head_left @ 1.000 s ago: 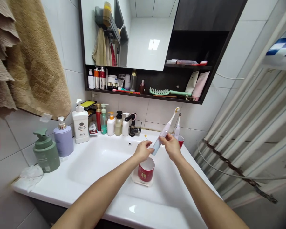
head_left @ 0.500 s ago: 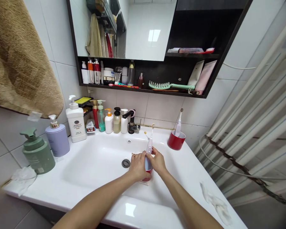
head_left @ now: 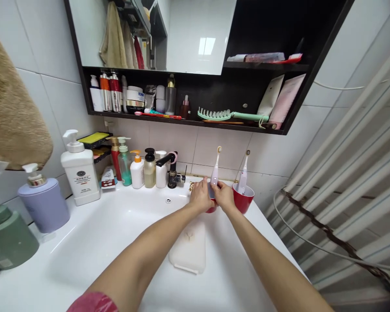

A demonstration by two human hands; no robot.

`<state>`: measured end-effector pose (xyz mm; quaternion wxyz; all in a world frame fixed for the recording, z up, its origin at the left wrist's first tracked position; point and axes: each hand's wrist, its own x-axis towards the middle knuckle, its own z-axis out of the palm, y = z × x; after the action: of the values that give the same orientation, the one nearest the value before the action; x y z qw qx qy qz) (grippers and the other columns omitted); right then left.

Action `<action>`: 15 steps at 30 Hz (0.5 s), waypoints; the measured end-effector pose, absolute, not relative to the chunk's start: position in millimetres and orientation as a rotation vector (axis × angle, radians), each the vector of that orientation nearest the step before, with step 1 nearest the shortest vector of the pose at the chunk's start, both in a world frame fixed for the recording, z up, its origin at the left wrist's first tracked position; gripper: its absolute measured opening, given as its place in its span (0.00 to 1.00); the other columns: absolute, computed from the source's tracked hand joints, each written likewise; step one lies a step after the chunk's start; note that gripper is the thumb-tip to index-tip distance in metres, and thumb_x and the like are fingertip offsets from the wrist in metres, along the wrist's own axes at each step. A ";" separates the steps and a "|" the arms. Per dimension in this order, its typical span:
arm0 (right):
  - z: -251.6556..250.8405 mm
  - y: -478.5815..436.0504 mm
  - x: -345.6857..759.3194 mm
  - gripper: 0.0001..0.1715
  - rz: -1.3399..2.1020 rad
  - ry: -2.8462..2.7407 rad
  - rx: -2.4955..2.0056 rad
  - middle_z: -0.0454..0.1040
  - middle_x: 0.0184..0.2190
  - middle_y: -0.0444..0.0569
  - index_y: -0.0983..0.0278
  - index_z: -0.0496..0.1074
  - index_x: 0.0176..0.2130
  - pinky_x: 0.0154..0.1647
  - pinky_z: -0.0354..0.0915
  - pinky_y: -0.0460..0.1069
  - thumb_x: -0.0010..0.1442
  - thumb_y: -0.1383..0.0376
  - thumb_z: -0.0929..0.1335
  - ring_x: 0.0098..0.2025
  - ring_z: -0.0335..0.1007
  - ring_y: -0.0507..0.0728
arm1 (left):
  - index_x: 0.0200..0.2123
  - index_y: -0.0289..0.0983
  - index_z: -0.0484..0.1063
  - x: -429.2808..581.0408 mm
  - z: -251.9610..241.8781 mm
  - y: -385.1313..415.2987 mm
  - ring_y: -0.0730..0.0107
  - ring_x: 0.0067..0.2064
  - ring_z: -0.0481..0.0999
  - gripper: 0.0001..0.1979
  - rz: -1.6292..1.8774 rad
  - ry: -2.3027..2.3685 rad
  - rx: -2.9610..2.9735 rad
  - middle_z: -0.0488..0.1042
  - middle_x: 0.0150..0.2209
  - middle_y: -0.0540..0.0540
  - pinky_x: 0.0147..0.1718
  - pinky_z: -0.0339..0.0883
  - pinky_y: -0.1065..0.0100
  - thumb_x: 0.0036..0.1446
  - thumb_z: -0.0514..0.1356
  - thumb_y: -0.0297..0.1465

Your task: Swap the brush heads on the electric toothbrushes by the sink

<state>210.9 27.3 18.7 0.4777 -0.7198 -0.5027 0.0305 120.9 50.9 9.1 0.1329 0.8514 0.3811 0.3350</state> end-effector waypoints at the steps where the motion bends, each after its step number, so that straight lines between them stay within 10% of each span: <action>1: 20.6 34.7 216.3 0.17 0.047 -1.225 -1.786 0.71 0.26 0.50 0.65 0.69 0.30 0.26 0.58 0.47 0.44 0.59 0.59 0.27 0.65 0.56 | 0.49 0.31 0.44 127.7 10.0 57.9 0.59 0.45 0.57 0.41 0.974 1.105 2.469 0.59 0.44 0.40 0.44 0.49 0.64 0.29 0.58 0.33; 15: 17.7 81.6 249.7 0.17 -0.047 -1.142 -1.972 0.70 0.24 0.57 0.68 0.69 0.28 0.26 0.55 0.49 0.46 0.61 0.58 0.27 0.65 0.59 | 0.49 0.32 0.42 173.5 0.8 105.1 0.59 0.48 0.55 0.43 0.892 1.037 2.462 0.58 0.45 0.39 0.45 0.46 0.65 0.28 0.59 0.33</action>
<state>249.7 81.6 17.7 0.4179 -0.7860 -0.4551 -0.0189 173.5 105.1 0.8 0.1620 0.8626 0.3633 0.3127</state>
